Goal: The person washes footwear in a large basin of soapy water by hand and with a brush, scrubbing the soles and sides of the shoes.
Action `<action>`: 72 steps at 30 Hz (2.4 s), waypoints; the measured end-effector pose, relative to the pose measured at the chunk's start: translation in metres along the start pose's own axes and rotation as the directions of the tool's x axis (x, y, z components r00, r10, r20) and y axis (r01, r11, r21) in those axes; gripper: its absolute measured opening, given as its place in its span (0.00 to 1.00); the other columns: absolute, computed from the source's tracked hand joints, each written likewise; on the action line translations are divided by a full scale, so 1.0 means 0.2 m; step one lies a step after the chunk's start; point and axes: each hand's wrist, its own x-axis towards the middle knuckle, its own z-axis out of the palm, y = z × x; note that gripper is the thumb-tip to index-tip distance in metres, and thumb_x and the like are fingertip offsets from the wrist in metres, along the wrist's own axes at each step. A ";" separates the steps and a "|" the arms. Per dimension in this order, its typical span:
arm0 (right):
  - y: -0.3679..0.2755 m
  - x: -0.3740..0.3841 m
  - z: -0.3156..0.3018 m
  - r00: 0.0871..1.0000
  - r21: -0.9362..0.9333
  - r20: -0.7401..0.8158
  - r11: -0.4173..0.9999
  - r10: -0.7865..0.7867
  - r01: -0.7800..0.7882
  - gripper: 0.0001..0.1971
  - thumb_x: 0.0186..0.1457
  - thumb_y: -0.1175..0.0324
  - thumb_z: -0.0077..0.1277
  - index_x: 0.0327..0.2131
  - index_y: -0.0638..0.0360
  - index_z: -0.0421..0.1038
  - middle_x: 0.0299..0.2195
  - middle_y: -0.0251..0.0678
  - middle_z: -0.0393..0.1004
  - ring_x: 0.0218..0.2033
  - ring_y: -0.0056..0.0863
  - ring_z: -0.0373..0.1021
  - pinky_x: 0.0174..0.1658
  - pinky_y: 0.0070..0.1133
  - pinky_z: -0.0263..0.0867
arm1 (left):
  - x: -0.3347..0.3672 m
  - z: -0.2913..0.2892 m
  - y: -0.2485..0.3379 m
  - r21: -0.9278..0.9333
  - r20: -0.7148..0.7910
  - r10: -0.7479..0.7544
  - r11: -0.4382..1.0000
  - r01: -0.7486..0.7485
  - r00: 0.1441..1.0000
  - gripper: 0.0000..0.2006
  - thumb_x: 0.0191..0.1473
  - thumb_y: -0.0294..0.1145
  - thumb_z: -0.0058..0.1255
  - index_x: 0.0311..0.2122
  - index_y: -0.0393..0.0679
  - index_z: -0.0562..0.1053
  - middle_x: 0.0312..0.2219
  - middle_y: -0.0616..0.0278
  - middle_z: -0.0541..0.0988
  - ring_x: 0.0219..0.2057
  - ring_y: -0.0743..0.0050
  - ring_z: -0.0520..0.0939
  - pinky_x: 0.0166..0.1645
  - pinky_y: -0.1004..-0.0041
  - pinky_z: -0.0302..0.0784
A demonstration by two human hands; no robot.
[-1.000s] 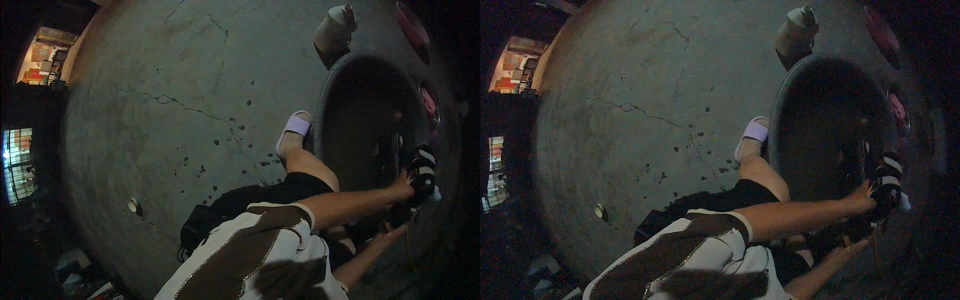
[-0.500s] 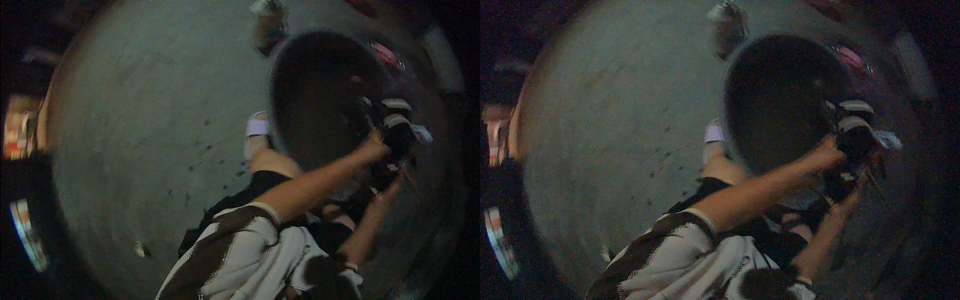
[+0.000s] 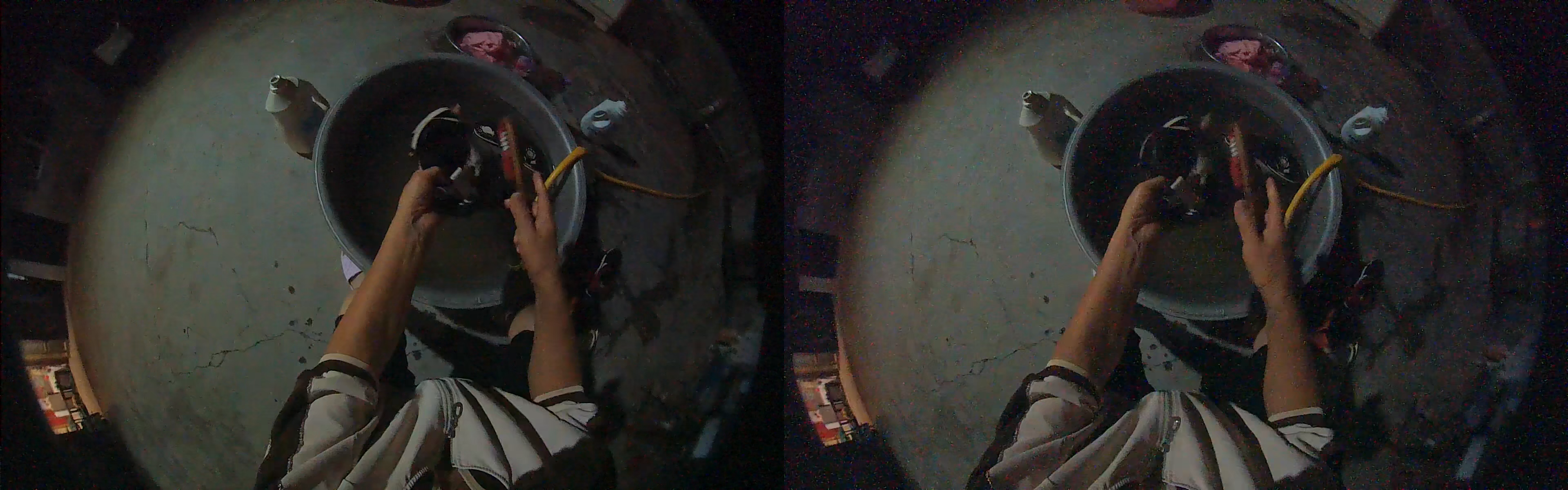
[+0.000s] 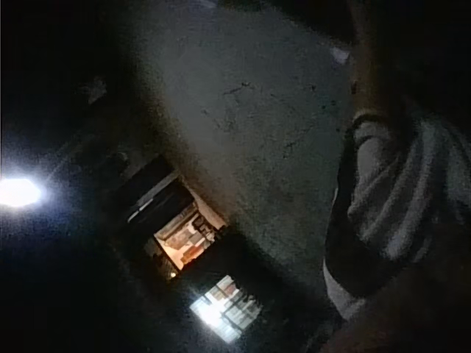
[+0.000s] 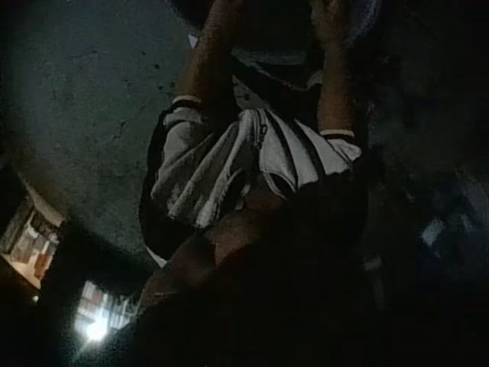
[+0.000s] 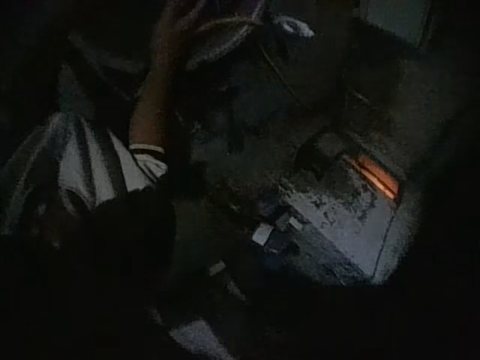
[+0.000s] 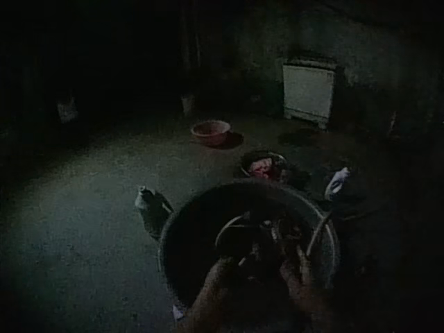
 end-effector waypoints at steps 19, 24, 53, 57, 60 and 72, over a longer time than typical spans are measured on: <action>0.09 0.17 -0.01 0.935 -0.168 -0.077 0.929 -0.346 0.330 0.19 0.52 0.64 0.38 0.50 0.50 0.57 0.39 0.41 0.65 0.31 0.31 0.63 0.36 0.28 0.60 | -0.06 0.02 -0.06 0.251 0.067 0.138 0.956 -0.151 0.988 0.15 0.45 0.26 0.37 0.41 0.45 0.59 0.29 0.59 0.67 0.23 0.67 0.68 0.31 0.67 0.68; -0.07 0.03 -0.05 0.984 0.067 -0.072 0.984 -0.163 0.168 0.19 0.53 0.67 0.36 0.50 0.58 0.55 0.46 0.37 0.59 0.38 0.24 0.53 0.40 0.17 0.48 | 0.01 -0.07 -0.04 0.026 0.096 0.071 0.997 -0.074 0.993 0.11 0.48 0.33 0.37 0.34 0.39 0.68 0.29 0.57 0.72 0.29 0.63 0.73 0.36 0.65 0.69; -0.17 0.01 0.05 0.997 0.233 -0.002 0.969 0.082 -0.079 0.22 0.46 0.56 0.47 0.42 0.59 0.59 0.29 0.32 0.60 0.20 0.15 0.53 0.21 0.14 0.46 | -0.07 -0.07 0.04 0.140 0.122 0.253 0.953 -0.269 0.960 0.13 0.47 0.30 0.38 0.39 0.39 0.63 0.33 0.56 0.70 0.33 0.66 0.73 0.39 0.68 0.69; -0.26 0.04 0.08 0.916 0.197 0.107 0.895 0.386 -0.400 0.25 0.40 0.50 0.53 0.36 0.56 0.59 0.22 0.27 0.60 0.11 0.11 0.54 0.12 0.10 0.49 | -0.18 0.03 0.11 0.147 0.083 0.152 0.976 -0.163 0.985 0.15 0.46 0.30 0.38 0.41 0.41 0.62 0.35 0.59 0.69 0.34 0.67 0.72 0.41 0.67 0.68; -0.34 0.03 0.15 0.904 0.340 0.124 0.838 0.410 -0.427 0.25 0.39 0.51 0.54 0.36 0.57 0.59 0.24 0.29 0.61 0.12 0.14 0.55 0.13 0.13 0.54 | -0.17 0.01 0.16 0.186 0.201 0.066 0.977 -0.104 0.977 0.19 0.45 0.28 0.36 0.47 0.47 0.57 0.38 0.63 0.65 0.38 0.68 0.69 0.42 0.65 0.67; -0.24 0.01 0.16 0.931 0.470 -0.044 0.830 0.361 -0.300 0.19 0.40 0.63 0.54 0.35 0.60 0.61 0.25 0.29 0.63 0.15 0.15 0.58 0.15 0.13 0.56 | -0.26 0.07 0.11 0.587 0.117 0.629 0.580 -0.564 0.769 0.20 0.47 0.41 0.44 0.41 0.37 0.63 0.34 0.57 0.70 0.33 0.72 0.71 0.37 0.74 0.66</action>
